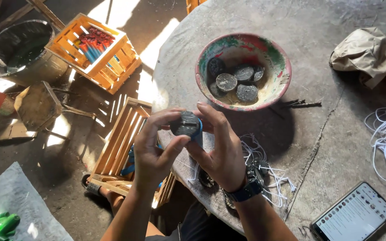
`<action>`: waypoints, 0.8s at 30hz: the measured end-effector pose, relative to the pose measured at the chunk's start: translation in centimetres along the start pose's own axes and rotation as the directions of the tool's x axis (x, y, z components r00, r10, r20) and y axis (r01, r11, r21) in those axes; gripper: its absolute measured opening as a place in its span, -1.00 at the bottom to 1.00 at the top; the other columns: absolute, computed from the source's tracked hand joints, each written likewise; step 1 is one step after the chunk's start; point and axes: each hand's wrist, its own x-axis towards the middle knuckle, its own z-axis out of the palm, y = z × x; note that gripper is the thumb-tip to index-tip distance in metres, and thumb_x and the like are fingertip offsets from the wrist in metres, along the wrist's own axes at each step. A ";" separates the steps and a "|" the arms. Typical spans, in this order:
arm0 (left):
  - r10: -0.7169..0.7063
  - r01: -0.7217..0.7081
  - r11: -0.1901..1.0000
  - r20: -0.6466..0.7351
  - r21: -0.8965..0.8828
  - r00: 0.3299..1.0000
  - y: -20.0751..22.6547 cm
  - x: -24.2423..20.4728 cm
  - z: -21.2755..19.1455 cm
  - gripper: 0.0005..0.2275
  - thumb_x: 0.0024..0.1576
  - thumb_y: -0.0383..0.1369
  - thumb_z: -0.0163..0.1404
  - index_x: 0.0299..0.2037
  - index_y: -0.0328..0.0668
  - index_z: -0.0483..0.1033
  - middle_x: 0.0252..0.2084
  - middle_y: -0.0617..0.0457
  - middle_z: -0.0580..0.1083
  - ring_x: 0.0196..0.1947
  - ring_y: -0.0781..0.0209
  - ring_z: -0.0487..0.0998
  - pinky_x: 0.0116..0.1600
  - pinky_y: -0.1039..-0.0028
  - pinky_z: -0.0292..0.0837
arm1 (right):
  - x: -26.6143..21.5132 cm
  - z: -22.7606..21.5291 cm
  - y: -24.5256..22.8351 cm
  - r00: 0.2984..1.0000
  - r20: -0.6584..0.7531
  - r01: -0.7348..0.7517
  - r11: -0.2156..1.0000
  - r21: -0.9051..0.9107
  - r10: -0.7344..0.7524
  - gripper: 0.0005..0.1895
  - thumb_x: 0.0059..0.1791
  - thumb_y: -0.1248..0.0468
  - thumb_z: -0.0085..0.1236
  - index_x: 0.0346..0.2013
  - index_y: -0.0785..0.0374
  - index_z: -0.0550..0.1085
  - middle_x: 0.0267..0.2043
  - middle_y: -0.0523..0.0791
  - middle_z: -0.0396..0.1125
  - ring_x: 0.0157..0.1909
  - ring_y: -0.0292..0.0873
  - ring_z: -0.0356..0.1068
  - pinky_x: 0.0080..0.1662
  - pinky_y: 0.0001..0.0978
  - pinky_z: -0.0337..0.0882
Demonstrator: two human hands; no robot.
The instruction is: Assembling plastic tube components by threading a wick through the center and inserting a base plug.
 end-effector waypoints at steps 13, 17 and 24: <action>0.066 -0.070 0.994 0.049 0.087 0.997 0.9 0.2 -0.4 -0.74 -0.11 -0.34 0.06 -0.23 -0.22 0.40 -0.22 -0.06 0.45 -0.25 0.12 0.48 -0.19 0.42 0.33 | -0.2 0.3 -0.3 0.999 0.019 0.042 0.992 -0.123 -0.040 -0.55 -0.13 0.10 -0.04 -0.05 0.29 0.25 -0.20 0.02 0.28 -0.26 -0.01 0.38 -0.29 -0.33 0.43; 0.040 -0.041 0.997 0.029 0.070 0.999 0.8 0.0 -0.4 -0.73 -0.10 -0.32 0.06 -0.22 -0.20 0.40 -0.23 -0.05 0.45 -0.26 0.10 0.48 -0.22 0.39 0.34 | -0.2 0.4 -0.1 0.996 0.022 0.086 0.986 -0.146 -0.084 -0.61 -0.11 0.14 -0.07 -0.07 0.28 0.26 -0.19 0.00 0.28 -0.21 0.01 0.37 -0.31 -0.32 0.42; 0.037 -0.039 0.997 0.025 0.064 0.999 0.7 -0.4 -0.5 -0.74 -0.08 -0.30 0.02 -0.21 -0.21 0.39 -0.23 -0.04 0.45 -0.27 0.09 0.49 -0.23 0.37 0.33 | 0.0 0.4 -0.1 0.987 0.027 0.160 0.975 -0.154 -0.158 -0.70 -0.11 0.18 -0.06 -0.15 0.25 0.36 -0.21 -0.05 0.30 -0.14 0.02 0.34 -0.22 -0.25 0.40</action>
